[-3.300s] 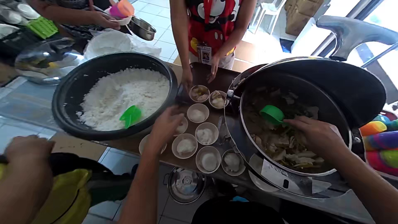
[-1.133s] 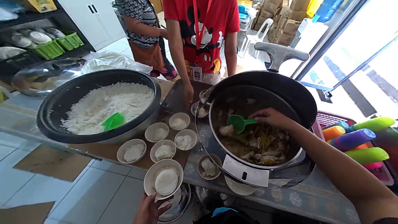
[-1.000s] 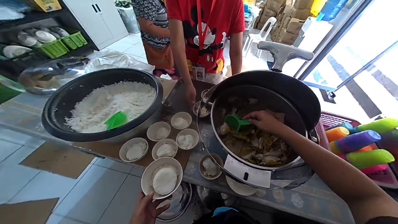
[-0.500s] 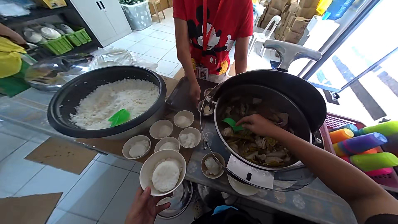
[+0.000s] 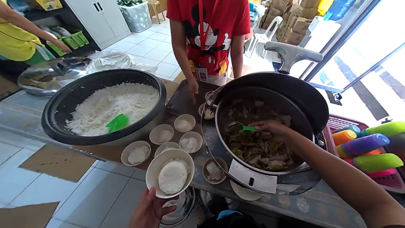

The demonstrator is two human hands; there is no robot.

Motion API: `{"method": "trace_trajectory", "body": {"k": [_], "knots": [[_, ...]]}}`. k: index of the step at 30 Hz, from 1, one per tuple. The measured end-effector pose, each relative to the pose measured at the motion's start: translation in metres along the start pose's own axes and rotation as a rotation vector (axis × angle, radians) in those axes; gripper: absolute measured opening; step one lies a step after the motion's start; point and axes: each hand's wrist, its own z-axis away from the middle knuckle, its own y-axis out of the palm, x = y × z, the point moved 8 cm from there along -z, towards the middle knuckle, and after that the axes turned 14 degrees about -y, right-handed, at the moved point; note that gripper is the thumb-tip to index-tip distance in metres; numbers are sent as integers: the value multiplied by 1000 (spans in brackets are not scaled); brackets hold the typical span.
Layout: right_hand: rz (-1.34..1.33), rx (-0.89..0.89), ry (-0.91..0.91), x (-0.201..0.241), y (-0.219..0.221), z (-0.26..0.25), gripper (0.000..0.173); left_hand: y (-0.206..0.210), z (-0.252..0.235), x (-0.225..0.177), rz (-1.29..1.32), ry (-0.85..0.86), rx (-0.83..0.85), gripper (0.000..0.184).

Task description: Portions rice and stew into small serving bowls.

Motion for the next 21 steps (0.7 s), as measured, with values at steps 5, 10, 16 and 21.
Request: {"method": "trace_trajectory", "body": {"k": [5, 10, 16, 21], "knots": [[68, -105, -101, 12, -29, 20, 29, 12, 1, -3, 10, -8, 67, 32], [469, -371, -256, 32, -70, 54, 26, 16, 3, -6, -3, 7, 112, 45], [1358, -345, -208, 45, -77, 84, 35, 16, 2, -4, -34, -6, 121, 38], [1596, -417, -195, 76, -53, 68, 26, 16, 0, -6, -30, -5, 130, 39]]}}
